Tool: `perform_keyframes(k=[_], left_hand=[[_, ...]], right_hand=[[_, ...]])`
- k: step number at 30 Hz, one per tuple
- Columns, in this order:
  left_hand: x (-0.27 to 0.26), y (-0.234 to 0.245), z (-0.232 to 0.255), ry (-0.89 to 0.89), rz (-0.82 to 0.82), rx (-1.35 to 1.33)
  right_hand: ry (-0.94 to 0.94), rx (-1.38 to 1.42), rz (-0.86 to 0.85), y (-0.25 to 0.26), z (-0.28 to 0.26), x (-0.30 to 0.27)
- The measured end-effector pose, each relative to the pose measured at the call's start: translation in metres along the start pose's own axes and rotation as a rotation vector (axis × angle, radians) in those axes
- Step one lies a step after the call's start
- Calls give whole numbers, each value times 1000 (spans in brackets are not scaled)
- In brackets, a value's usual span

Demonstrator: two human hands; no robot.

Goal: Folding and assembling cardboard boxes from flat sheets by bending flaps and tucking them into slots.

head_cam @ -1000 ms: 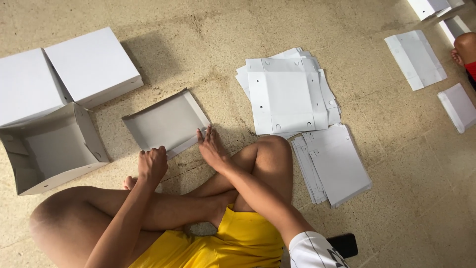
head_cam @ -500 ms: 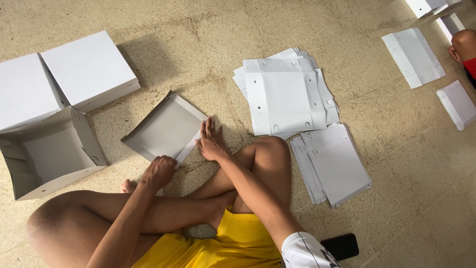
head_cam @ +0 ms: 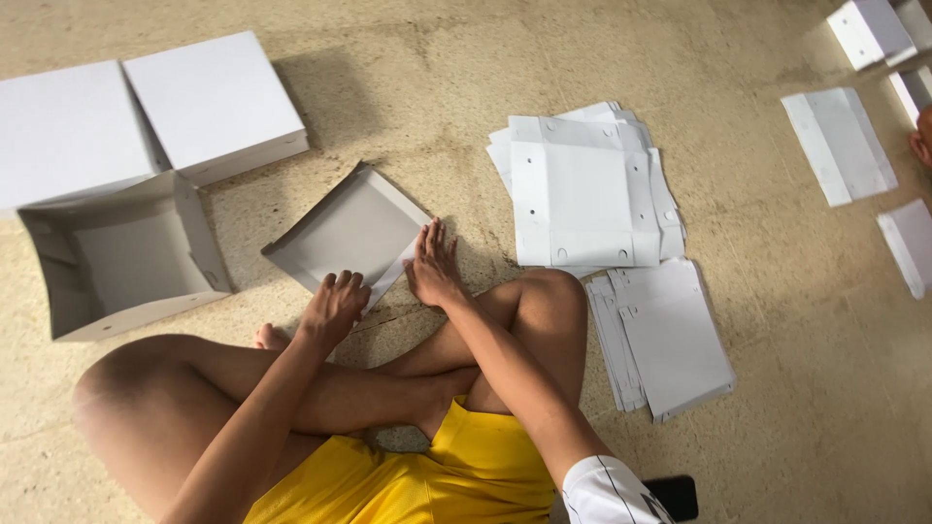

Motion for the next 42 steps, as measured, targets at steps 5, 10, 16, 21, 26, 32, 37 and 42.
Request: perform_keyframes(k=[5,10,16,21,26,32,37,42], left_hand=[[0,8,0,24,97,26],[1,-16,10,-13,7,-2],[-9,19,9,8,65,39],[-4,-14,18,-84,-52,114],[-9,-2,26,-125,-130,58],[-9,9,35,-196,-200,40],[-8,13,44,-232,-170,91],[-11,14,37,-169,-152,64]], right_hand=[[17,5,-4,6,-2,-2],[-8,12,-40,11,-3,-1],[-19,22,-35,9,-3,0],[-16,16,-41,10,-3,2],[-23,35,-34,14,-4,1],[-14,13,-15,5,2,7],[-6,34,-29,7,2,7],[-22,-9,-52,22,-4,4]])
Point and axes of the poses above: each hand's wrist, its own x-axis towards the middle knuckle, its own y-axis out of the back of the hand, z = x × y, the point moved 10 cm from there along x, towards the middle knuckle, and after that the axes turned 6 degrees about z, right-handed, at the moved point
